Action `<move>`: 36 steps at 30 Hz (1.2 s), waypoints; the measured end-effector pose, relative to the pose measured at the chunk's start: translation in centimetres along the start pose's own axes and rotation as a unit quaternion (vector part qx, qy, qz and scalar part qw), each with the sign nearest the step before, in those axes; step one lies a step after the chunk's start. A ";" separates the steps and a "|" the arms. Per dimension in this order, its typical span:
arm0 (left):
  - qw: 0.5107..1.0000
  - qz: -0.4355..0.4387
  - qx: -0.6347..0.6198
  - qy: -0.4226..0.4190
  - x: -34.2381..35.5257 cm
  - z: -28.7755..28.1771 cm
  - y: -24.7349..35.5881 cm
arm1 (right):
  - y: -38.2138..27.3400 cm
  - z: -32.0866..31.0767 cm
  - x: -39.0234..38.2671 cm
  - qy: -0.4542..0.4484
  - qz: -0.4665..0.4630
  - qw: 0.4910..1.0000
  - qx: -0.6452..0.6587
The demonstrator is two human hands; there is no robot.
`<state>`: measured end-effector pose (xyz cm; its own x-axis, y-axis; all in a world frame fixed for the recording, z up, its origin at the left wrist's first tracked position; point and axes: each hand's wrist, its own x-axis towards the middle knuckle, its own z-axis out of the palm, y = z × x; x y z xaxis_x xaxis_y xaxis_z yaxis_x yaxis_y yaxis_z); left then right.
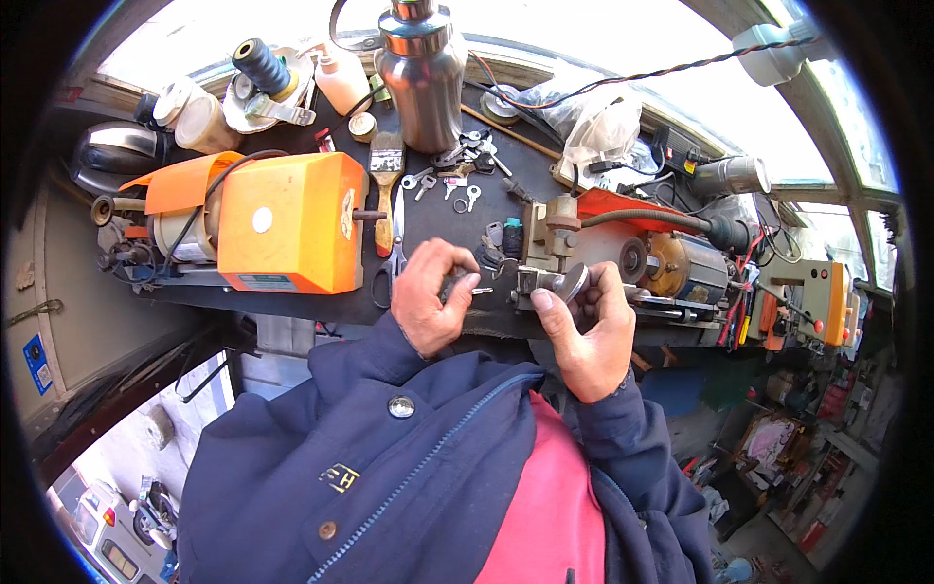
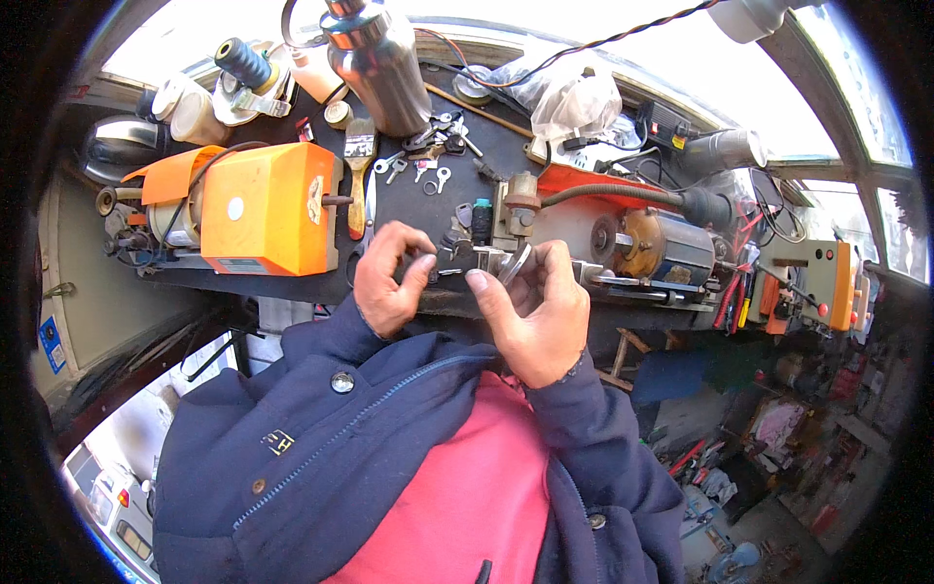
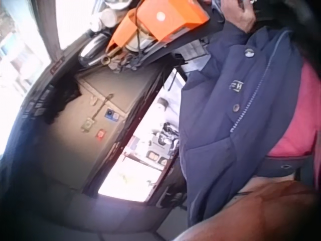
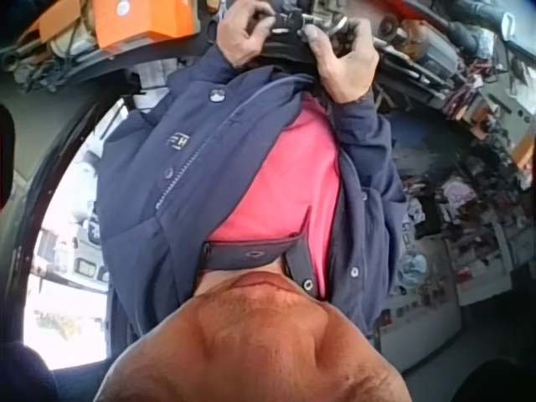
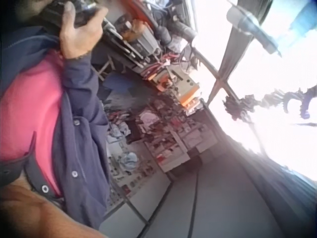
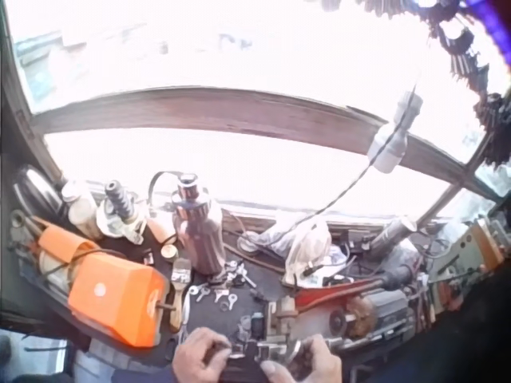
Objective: The person repeatedly sharpens a metal key on a bench grinder. They hold the key with both hands, press it against the rotating wheel, and frequently lift it to inspect the edge before continuing. The process is repeated multiple times throughout the clip.
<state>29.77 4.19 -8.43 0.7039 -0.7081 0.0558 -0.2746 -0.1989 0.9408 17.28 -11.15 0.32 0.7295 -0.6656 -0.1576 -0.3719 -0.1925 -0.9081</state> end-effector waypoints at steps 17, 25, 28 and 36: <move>0.966 -0.067 -0.204 -0.146 2.0 2.9 0.7 | -2.4 -1.8 2.1 -0.104 -0.124 0.946 -0.282; 0.958 -0.085 -0.233 -0.145 2.0 3.1 0.5 | -2.8 -2.3 2.1 -0.123 -0.002 0.971 -0.204; 0.956 -0.092 -0.235 -0.148 1.9 3.2 0.4 | -2.3 -0.4 2.2 -0.031 -0.037 0.962 -0.270; 0.944 -0.110 -0.261 -0.167 2.3 3.1 0.0 | -2.9 -1.3 1.0 -0.049 -0.052 0.981 -0.181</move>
<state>29.34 0.48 -9.38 0.4369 -0.8798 -0.1874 0.2771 -0.0666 0.9585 18.39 -12.20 3.30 0.8196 -0.5595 -0.1233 -0.4582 -0.5108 -0.7274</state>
